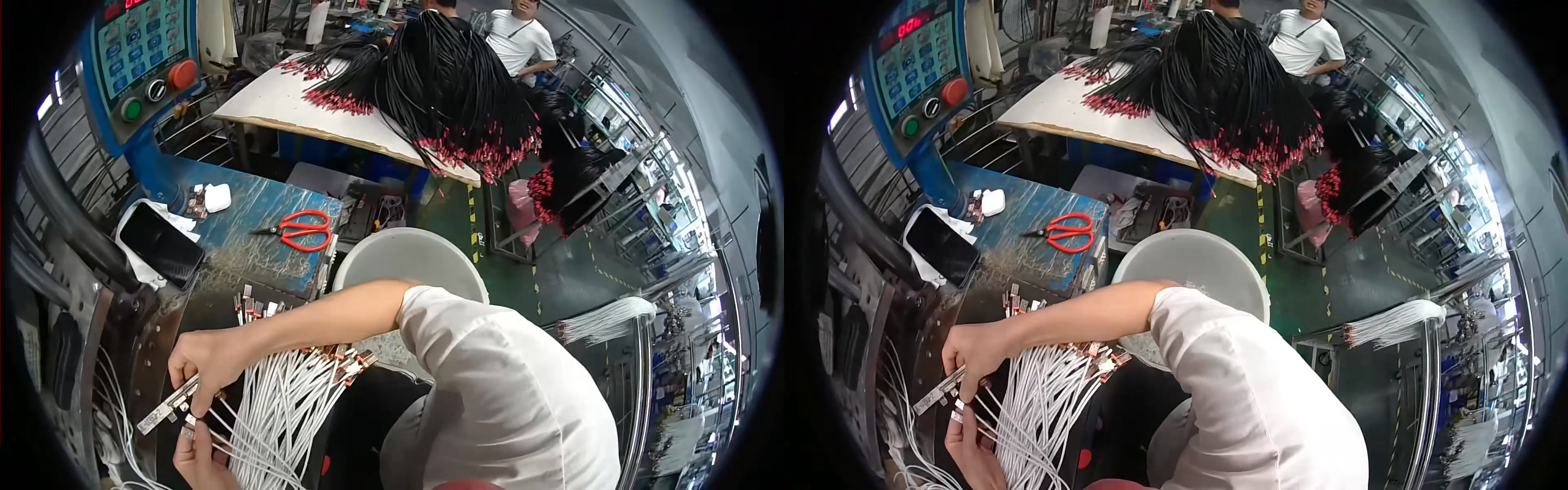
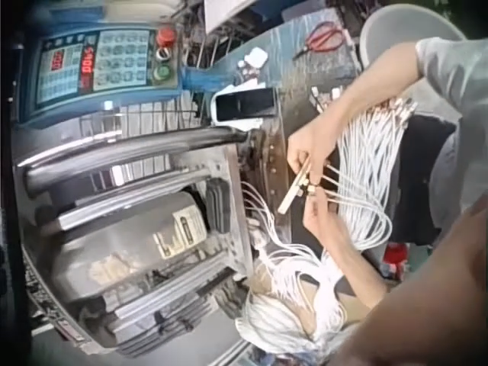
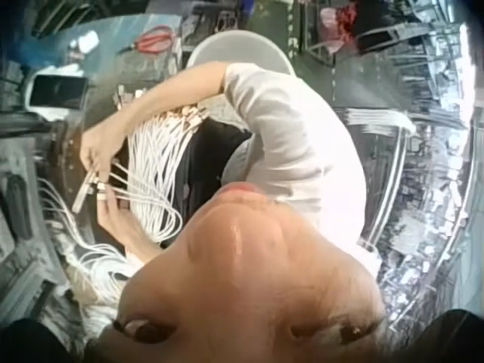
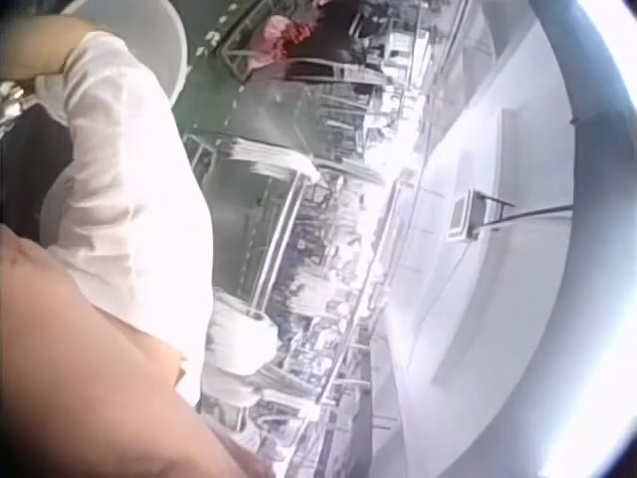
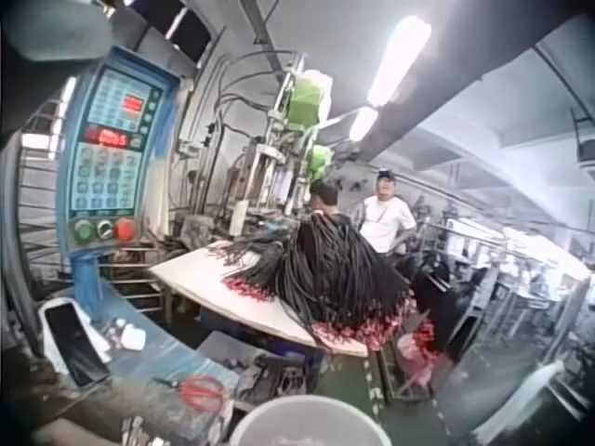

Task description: The person fits cable connectors into a metal fixture by hand, inserts the fixture into a press machine, presses the cables, and removes them.

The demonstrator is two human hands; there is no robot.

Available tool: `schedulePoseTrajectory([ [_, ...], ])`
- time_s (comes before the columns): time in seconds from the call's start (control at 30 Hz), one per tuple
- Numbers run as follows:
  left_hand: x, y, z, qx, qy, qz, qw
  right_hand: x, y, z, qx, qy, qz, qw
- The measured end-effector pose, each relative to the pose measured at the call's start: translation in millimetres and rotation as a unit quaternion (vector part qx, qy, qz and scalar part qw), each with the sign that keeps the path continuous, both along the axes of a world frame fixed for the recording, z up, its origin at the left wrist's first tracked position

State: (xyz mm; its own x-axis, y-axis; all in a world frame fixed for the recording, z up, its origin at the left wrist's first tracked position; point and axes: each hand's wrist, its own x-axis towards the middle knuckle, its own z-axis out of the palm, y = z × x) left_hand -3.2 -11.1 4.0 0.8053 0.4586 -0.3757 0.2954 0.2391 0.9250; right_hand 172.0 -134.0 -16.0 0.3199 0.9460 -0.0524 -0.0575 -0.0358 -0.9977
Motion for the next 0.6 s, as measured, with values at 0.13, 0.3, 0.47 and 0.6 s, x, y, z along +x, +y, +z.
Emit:
schedulePoseTrajectory([
  [0.13,2.7,-7.4,6.5,0.040,-0.009,-0.052,0.998,1.5,-1.3,-5.7,0.023,-0.019,-0.019,0.999],
  [0.3,1.5,-10.2,12.3,0.000,-0.023,0.016,1.000,-1.0,5.3,-9.5,0.034,-0.043,0.019,0.998],
  [0.47,-2.8,2.3,0.4,-0.038,-0.030,0.013,0.999,-0.1,-0.9,4.8,0.006,-0.038,0.023,0.999],
  [0.6,-7.2,5.5,-6.6,-0.052,-0.043,-0.003,0.998,4.3,-3.6,9.1,0.004,-0.031,-0.018,0.999],
])
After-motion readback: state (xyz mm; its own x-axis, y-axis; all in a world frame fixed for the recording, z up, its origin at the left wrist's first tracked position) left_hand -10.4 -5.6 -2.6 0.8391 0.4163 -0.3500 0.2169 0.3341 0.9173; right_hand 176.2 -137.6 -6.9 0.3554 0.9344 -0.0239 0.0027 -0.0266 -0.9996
